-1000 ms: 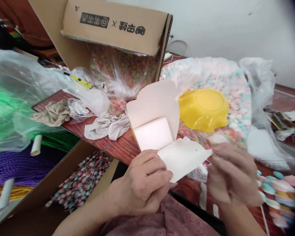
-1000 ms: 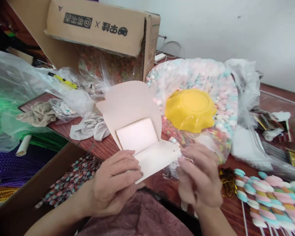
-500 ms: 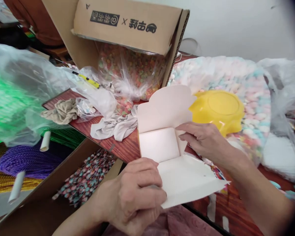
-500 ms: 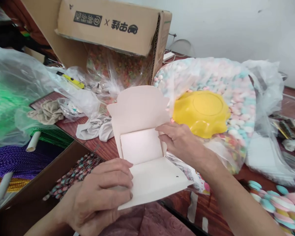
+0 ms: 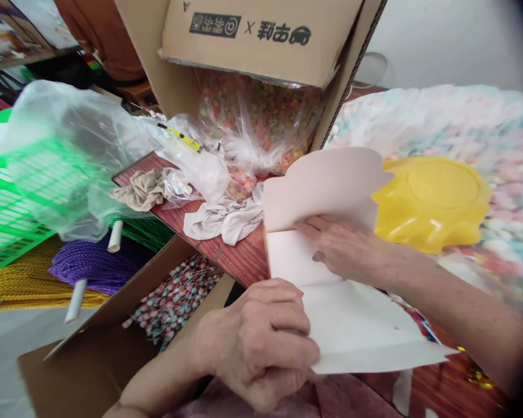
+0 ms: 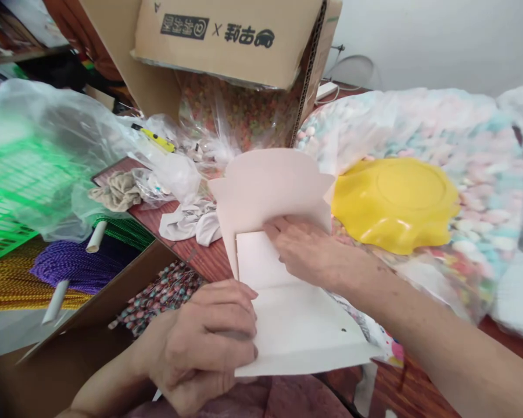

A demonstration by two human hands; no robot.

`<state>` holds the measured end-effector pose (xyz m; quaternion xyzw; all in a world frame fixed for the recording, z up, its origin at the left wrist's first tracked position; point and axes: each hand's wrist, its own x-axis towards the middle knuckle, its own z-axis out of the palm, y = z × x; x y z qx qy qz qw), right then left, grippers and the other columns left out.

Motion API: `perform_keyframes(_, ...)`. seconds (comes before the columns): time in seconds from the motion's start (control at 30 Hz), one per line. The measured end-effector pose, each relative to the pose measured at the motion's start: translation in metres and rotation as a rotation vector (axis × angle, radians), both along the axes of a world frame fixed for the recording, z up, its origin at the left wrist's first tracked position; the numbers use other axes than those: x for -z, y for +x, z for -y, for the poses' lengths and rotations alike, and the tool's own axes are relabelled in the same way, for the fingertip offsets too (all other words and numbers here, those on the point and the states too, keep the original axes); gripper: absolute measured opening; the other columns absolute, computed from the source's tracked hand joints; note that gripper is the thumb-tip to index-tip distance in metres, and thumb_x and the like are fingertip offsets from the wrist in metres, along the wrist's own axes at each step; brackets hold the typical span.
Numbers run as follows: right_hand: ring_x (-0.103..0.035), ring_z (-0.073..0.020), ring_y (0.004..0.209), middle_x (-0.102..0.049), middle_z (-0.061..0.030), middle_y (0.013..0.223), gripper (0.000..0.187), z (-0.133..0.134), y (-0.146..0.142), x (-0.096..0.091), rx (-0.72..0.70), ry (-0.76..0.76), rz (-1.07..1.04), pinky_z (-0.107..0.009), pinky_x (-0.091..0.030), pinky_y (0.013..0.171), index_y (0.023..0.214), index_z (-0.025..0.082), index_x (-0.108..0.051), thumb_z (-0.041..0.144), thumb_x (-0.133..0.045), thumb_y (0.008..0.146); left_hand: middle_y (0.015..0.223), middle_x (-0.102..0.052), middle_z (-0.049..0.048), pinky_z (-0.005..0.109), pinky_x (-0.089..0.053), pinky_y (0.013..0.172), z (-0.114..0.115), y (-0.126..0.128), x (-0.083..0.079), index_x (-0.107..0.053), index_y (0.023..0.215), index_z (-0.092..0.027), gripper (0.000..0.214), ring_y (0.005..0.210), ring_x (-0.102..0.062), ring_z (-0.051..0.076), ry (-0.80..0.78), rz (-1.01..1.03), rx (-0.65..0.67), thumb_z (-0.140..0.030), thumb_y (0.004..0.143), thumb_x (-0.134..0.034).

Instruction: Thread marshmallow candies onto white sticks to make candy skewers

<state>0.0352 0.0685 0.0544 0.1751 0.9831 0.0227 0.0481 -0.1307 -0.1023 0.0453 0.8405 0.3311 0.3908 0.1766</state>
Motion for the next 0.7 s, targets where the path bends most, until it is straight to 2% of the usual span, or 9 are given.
perform_keyframes(0.13,-0.065,-0.0249,0.092,-0.063,-0.0102,0.107,0.032,-0.002,-0.004,-0.003,0.067,-0.026,0.074,-0.034,-0.049,0.074,0.110,0.015,-0.062,0.007,-0.059,0.080,0.074,-0.069,0.0029,0.037,-0.053,0.097,0.000,0.000,-0.001,-0.064,0.082,-0.020,0.010,0.074,-0.065,0.016,0.046,0.063,-0.054,-0.018,0.079,-0.054)
perform_keyframes(0.2,-0.064,-0.0236,0.090,-0.063,-0.0091,0.104,0.031,0.001,-0.002,-0.009,0.072,-0.044,0.050,-0.034,-0.049,0.075,0.109,0.016,-0.062,0.008,-0.059,0.079,0.074,-0.069,0.0024,0.039,-0.050,0.102,0.000,0.000,-0.001,-0.065,0.083,-0.019,0.009,0.074,-0.066,0.015,0.070,0.065,-0.067,-0.019,0.081,-0.056)
perform_keyframes(0.33,-0.059,-0.0261,0.106,-0.061,-0.0118,0.119,0.043,0.011,0.004,-0.017,-0.072,-0.020,-0.074,-0.036,-0.047,0.086,0.112,0.016,-0.060,0.003,-0.058,0.071,0.073,-0.068,0.0028,0.041,-0.049,0.102,0.000,0.002,-0.002,-0.065,0.085,-0.018,0.010,0.074,-0.065,0.016,0.062,0.051,-0.060,-0.018,0.082,-0.055)
perform_keyframes(0.4,-0.061,-0.0261,0.103,-0.064,-0.0114,0.110,0.040,0.015,0.008,-0.021,-0.102,-0.033,-0.052,-0.035,-0.046,0.083,0.105,0.015,-0.060,0.001,-0.057,0.068,0.072,-0.067,0.0035,0.039,-0.051,0.097,-0.001,0.004,-0.001,-0.064,0.084,-0.019,0.011,0.075,-0.065,0.017,0.050,0.021,-0.032,-0.018,0.083,-0.053)
perform_keyframes(0.47,-0.063,-0.0227,0.085,-0.066,-0.0069,0.090,0.030,0.018,0.014,-0.025,-0.087,-0.084,-0.012,-0.032,-0.045,0.073,0.096,0.017,-0.060,0.002,-0.057,0.069,0.069,-0.064,0.0033,0.035,-0.054,0.087,-0.001,0.005,0.000,-0.063,0.082,-0.019,0.010,0.071,-0.064,0.017,0.049,-0.013,-0.001,-0.021,0.084,-0.053)
perform_keyframes(0.53,-0.063,-0.0212,0.077,-0.065,-0.0044,0.082,0.020,0.019,0.020,-0.033,-0.113,-0.124,-0.069,-0.032,-0.044,0.069,0.089,0.019,-0.058,0.005,-0.058,0.074,0.066,-0.062,0.0027,0.032,-0.053,0.076,-0.001,0.006,0.001,-0.062,0.080,-0.019,0.012,0.064,-0.060,0.016,0.052,-0.032,-0.002,-0.022,0.085,-0.052)
perform_keyframes(0.6,-0.064,-0.0222,0.084,-0.068,-0.0061,0.090,0.015,0.019,0.028,-0.043,-0.188,-0.100,-0.234,-0.035,-0.046,0.073,0.088,0.020,-0.057,0.007,-0.055,0.080,0.065,-0.060,0.0024,0.031,-0.051,0.068,0.000,0.007,0.002,-0.062,0.079,-0.018,0.014,0.060,-0.055,0.015,0.057,-0.041,-0.025,-0.020,0.083,-0.049)
perform_keyframes(0.7,-0.065,-0.0227,0.098,-0.071,-0.0065,0.109,0.017,0.018,0.042,-0.057,-0.287,0.028,-0.459,-0.038,-0.050,0.081,0.093,0.021,-0.058,0.007,-0.053,0.086,0.064,-0.058,0.0018,0.031,-0.046,0.062,0.000,0.008,0.004,-0.062,0.079,-0.019,0.015,0.057,-0.052,0.016,0.081,-0.049,-0.036,-0.019,0.081,-0.048)
